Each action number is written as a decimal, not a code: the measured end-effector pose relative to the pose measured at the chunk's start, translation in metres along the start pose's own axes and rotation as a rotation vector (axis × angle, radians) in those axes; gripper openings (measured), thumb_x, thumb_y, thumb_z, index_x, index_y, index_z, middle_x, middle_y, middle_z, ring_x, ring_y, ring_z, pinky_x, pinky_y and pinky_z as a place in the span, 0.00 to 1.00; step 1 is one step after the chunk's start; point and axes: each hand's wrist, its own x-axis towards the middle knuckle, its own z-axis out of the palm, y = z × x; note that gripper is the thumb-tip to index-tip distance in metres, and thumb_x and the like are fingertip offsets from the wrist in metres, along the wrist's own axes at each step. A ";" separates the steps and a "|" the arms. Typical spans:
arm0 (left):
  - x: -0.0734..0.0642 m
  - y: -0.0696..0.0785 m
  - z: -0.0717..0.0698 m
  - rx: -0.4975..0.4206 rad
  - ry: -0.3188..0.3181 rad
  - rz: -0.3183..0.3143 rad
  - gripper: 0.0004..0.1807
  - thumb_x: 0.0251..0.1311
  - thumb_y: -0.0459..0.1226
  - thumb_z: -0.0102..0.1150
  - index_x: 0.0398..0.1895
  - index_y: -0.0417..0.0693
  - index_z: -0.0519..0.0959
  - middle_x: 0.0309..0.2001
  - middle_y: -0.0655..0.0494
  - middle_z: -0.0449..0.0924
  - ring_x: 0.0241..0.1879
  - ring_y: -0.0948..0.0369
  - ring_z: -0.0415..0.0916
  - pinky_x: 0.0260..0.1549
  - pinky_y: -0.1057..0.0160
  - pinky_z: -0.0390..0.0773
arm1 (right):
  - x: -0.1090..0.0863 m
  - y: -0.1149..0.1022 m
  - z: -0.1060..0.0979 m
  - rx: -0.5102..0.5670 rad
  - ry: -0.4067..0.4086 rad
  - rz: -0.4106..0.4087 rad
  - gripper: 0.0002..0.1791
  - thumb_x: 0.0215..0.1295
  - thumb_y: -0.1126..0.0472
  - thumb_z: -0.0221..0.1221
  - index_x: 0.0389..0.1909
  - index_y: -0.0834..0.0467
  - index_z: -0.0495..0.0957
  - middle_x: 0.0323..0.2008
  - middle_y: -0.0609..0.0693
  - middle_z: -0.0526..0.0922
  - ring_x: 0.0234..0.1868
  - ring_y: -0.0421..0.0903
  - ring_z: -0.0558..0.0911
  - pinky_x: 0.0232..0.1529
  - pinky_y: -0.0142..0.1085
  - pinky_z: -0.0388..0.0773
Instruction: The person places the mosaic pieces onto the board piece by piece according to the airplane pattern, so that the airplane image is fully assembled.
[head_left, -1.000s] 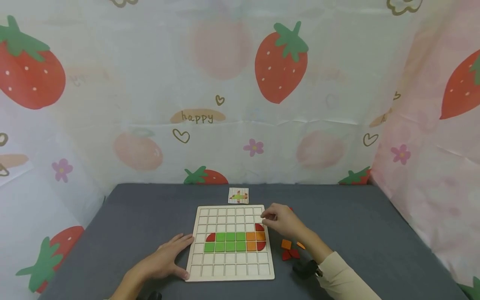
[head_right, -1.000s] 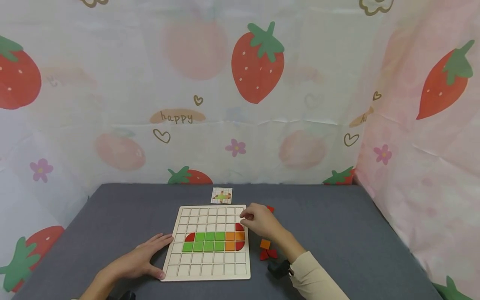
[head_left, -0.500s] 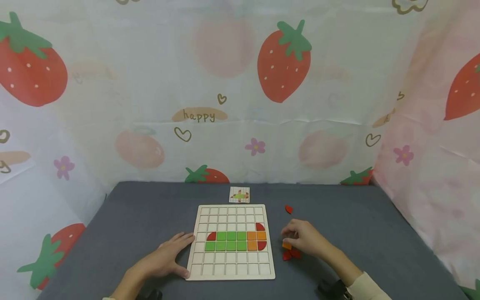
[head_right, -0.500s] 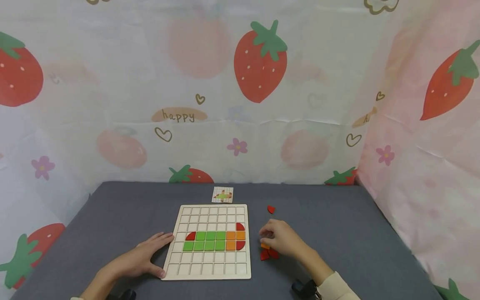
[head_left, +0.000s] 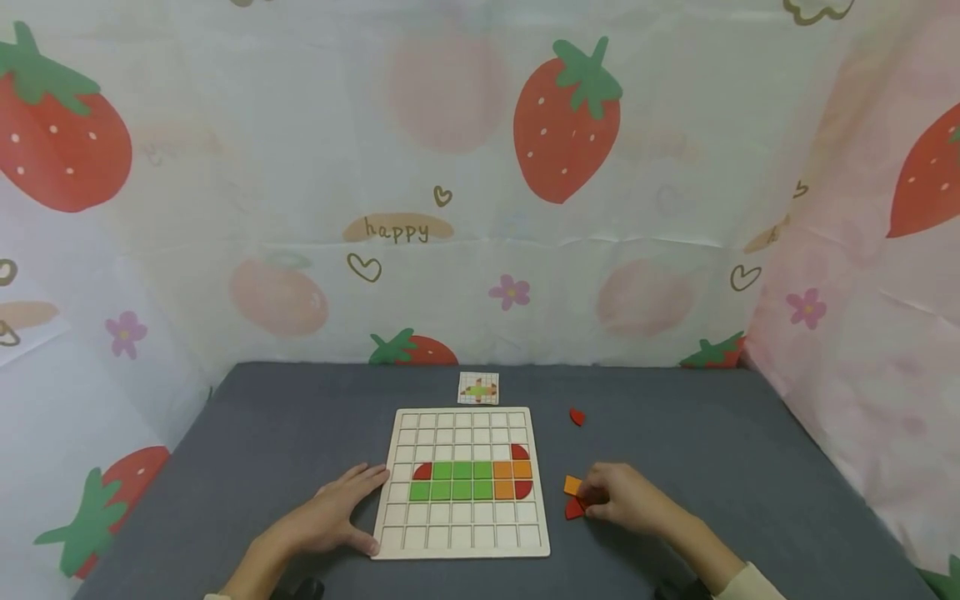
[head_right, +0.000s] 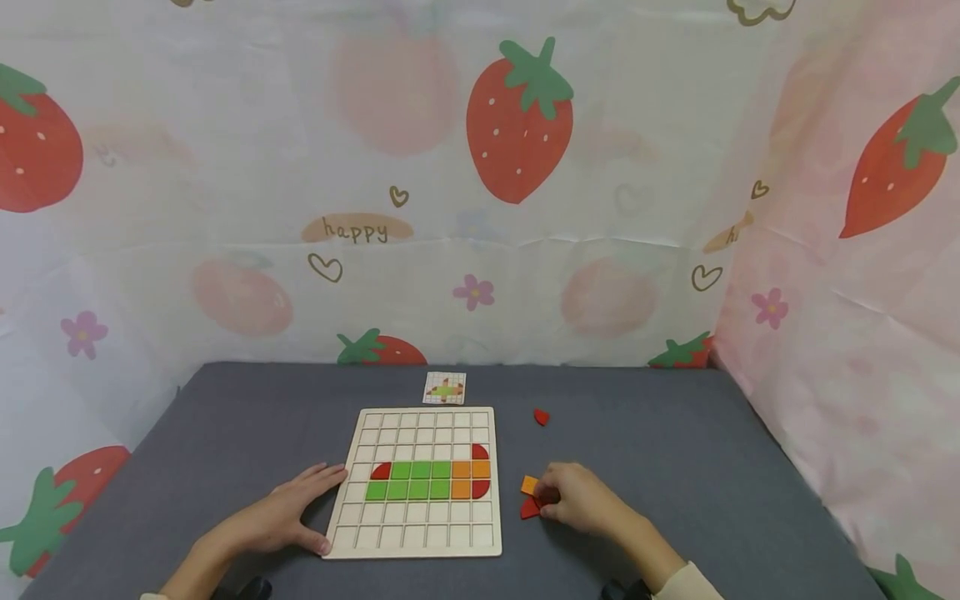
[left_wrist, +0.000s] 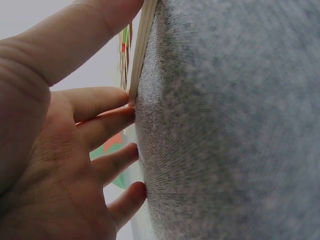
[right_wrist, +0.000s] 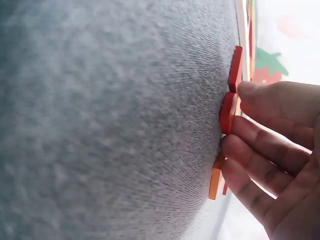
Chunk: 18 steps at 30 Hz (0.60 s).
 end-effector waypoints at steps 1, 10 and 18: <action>0.000 0.000 0.000 0.000 0.002 -0.001 0.56 0.38 0.49 0.77 0.72 0.39 0.62 0.73 0.40 0.60 0.74 0.36 0.47 0.63 0.29 0.51 | -0.001 -0.001 0.000 -0.012 -0.004 0.002 0.08 0.53 0.64 0.69 0.35 0.56 0.85 0.34 0.42 0.81 0.35 0.36 0.78 0.37 0.34 0.77; 0.000 0.002 0.001 0.002 0.009 -0.009 0.56 0.37 0.48 0.77 0.72 0.38 0.62 0.72 0.39 0.60 0.74 0.36 0.48 0.63 0.28 0.50 | -0.004 -0.006 0.002 -0.032 0.009 0.038 0.08 0.51 0.65 0.70 0.34 0.56 0.85 0.32 0.42 0.79 0.33 0.36 0.76 0.34 0.34 0.75; -0.001 0.002 0.000 -0.009 0.006 -0.001 0.56 0.38 0.48 0.77 0.72 0.38 0.61 0.73 0.38 0.60 0.74 0.36 0.47 0.63 0.28 0.50 | -0.008 -0.006 0.002 0.022 0.011 0.022 0.09 0.51 0.65 0.71 0.35 0.58 0.84 0.31 0.42 0.78 0.30 0.34 0.74 0.30 0.30 0.74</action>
